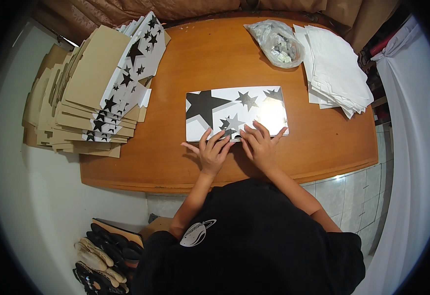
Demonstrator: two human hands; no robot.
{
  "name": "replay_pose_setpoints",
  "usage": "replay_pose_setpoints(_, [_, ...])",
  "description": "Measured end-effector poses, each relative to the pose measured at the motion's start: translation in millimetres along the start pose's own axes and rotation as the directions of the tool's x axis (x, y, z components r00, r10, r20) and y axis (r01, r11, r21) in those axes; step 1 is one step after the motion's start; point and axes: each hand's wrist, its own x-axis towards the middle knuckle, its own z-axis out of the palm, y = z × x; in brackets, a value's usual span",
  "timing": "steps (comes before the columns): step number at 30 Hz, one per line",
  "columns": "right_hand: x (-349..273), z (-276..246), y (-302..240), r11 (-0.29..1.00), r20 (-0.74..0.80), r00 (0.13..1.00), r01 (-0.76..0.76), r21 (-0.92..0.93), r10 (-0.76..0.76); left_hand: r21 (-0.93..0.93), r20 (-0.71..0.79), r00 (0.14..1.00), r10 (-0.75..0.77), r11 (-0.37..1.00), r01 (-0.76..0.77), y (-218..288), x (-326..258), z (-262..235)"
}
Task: The person is assembling cardboard shoe boxes from flat sheets and stacking them on a shelf.
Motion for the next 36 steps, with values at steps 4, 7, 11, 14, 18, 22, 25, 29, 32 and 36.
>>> replay_pose_setpoints(4, [4, 1, -2, 0.999, -0.038, 0.999, 0.019, 0.042, -0.017, 0.0, 0.011, 0.998, 0.064, 0.998, -0.064, -1, 8, -4])
replay_pose_setpoints(7, [4, 1, -3, 0.999, 0.004, 1.0, 0.024, 0.041, -0.024, -0.022, 0.021, 0.996, 0.088, 0.996, -0.087, -4, 8, -4])
replay_pose_setpoints(11, [5, 3, -5, 0.999, 0.053, 0.999, -0.006, 0.041, 0.004, -0.027, 0.023, 0.994, 0.105, 0.994, -0.105, -5, 8, -2])
replay_pose_setpoints(14, [1, 6, 0, 0.999, 0.019, 0.999, 0.033, 0.026, -0.033, -0.019, 0.012, 0.993, 0.115, 0.993, -0.114, -6, 7, 1])
replay_pose_setpoints(18, [2, 0, 3, 0.986, -0.046, 0.997, 0.069, 0.151, -0.062, -0.003, 0.01, 0.996, 0.085, 0.996, -0.085, -7, 3, 7])
replay_pose_setpoints(22, [1, 4, 4, 0.987, -0.059, 0.996, 0.078, 0.139, -0.071, -0.006, -0.023, 0.996, 0.089, 0.996, -0.089, -8, 3, 10])
replay_pose_setpoints(25, [1, 4, 4, 0.985, -0.059, 0.997, 0.051, 0.167, -0.041, 0.0, -0.029, 0.994, 0.105, 0.994, -0.105, -7, 4, 9])
replay_pose_setpoints(29, [-1, 9, 8, 0.986, -0.093, 0.992, 0.102, 0.131, -0.091, -0.007, -0.027, 0.992, 0.122, 0.992, -0.123, -8, 3, 7])
replay_pose_setpoints(32, [-2, 12, 10, 0.982, -0.124, 0.986, 0.132, 0.132, -0.115, 0.016, -0.04, 0.985, 0.167, 0.986, -0.167, -8, 4, 4])
replay_pose_setpoints(36, [-6, 15, 15, 0.979, -0.126, 0.983, 0.152, 0.135, -0.135, -0.057, 0.115, 0.969, 0.22, 0.975, -0.215, -14, 14, -8])
